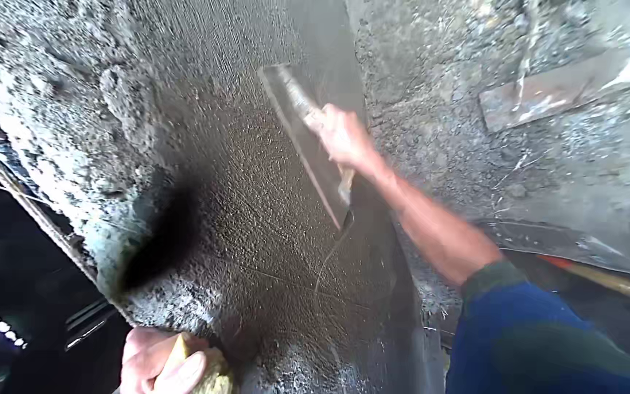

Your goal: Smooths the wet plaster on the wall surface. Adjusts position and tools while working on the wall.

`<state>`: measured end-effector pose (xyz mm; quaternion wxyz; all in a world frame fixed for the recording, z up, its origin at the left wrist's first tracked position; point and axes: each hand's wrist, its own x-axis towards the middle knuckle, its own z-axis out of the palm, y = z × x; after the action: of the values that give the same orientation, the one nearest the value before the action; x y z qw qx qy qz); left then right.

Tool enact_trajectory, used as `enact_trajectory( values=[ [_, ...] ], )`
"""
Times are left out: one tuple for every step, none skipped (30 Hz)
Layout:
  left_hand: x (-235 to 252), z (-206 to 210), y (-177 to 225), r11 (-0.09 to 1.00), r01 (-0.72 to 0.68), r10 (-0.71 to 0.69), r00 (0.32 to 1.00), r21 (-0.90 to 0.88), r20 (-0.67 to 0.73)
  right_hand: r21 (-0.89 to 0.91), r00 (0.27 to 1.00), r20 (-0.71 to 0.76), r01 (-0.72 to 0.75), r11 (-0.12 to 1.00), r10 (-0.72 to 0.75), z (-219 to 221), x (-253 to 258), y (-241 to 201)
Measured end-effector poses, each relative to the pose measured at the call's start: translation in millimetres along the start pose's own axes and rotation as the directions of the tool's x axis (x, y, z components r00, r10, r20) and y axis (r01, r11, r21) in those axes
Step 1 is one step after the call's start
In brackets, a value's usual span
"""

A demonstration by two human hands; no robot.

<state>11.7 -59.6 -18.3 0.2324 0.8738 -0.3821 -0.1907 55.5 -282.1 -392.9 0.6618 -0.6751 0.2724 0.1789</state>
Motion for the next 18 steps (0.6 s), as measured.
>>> enact_trajectory(
  values=[
    [-2.0,0.0,-1.8,0.988,-0.082,0.082,0.997,0.128,0.010,0.013,0.999,-0.012,0.040,0.999,-0.040,0.2,-32.9,-17.0],
    [-3.9,-0.7,-2.6,0.966,-0.133,0.133,0.991,0.221,0.015,0.020,0.998,-0.013,0.066,0.998,-0.066,5.9,-72.9,-18.8],
    [-3.8,-1.9,-2.2,0.946,-0.153,0.150,0.988,0.285,0.033,0.018,0.998,-0.006,0.069,0.997,-0.069,13.9,-112.1,-7.3],
    [-2.0,-2.1,-2.0,0.933,-0.159,0.153,0.987,0.324,0.042,0.004,0.999,0.010,0.035,0.999,-0.035,23.8,-140.4,15.3],
    [-1.0,-1.4,-2.1,0.927,-0.159,0.153,0.987,0.340,0.044,-0.023,0.998,0.040,-0.037,0.999,0.038,33.0,-162.0,43.4],
    [-1.9,-1.8,-0.8,0.926,-0.150,0.141,0.989,0.345,0.050,-0.041,0.986,0.080,-0.144,0.989,0.147,40.8,-176.8,72.9],
    [-3.7,-3.2,1.0,0.927,-0.144,0.131,0.990,0.346,0.059,-0.051,0.956,0.120,-0.262,0.964,0.267,47.9,-183.4,101.8],
    [-4.2,-3.1,1.5,0.929,-0.143,0.129,0.990,0.341,0.063,-0.060,0.919,0.143,-0.363,0.930,0.368,52.0,-177.6,129.2],
    [-3.2,-2.2,0.6,0.930,-0.147,0.133,0.989,0.338,0.063,-0.066,0.887,0.149,-0.431,0.900,0.436,52.1,-159.9,151.7],
    [-1.9,-2.6,-0.1,0.931,-0.146,0.133,0.989,0.335,0.061,-0.058,0.871,0.152,-0.464,0.884,0.468,50.3,-134.0,164.8],
    [-2.4,-3.1,0.3,0.934,-0.137,0.123,0.990,0.329,0.062,-0.044,0.872,0.151,-0.464,0.885,0.465,48.3,-103.3,170.5],
    [-3.3,-2.8,1.5,0.941,-0.126,0.115,0.992,0.316,0.053,-0.042,0.886,0.143,-0.441,0.897,0.442,46.1,-71.6,171.7],
    [-3.2,-1.8,1.9,0.947,-0.115,0.108,0.993,0.299,0.040,-0.041,0.914,0.109,-0.388,0.921,0.391,44.1,-40.7,166.1],
    [-2.9,0.1,1.9,0.955,-0.109,0.105,0.994,0.275,0.029,-0.040,0.940,0.076,-0.332,0.942,0.334,35.5,-12.5,145.3],
    [-2.5,2.3,1.7,0.960,-0.110,0.110,0.994,0.257,0.014,-0.044,0.963,0.045,-0.264,0.964,0.266,24.2,8.1,113.6],
    [-1.9,3.0,0.5,0.959,-0.124,0.128,0.992,0.253,0.003,-0.043,0.982,0.020,-0.189,0.981,0.190,12.5,21.6,71.6],
    [-2.3,2.1,-1.0,0.952,-0.144,0.150,0.989,0.269,-0.001,-0.039,0.994,-0.001,-0.107,0.993,0.107,2.0,24.0,25.7],
    [-3.4,1.8,-2.2,0.943,-0.160,0.167,0.986,0.292,0.001,-0.022,0.999,-0.008,-0.042,0.999,0.042,-4.9,11.5,-16.9]
  ],
)
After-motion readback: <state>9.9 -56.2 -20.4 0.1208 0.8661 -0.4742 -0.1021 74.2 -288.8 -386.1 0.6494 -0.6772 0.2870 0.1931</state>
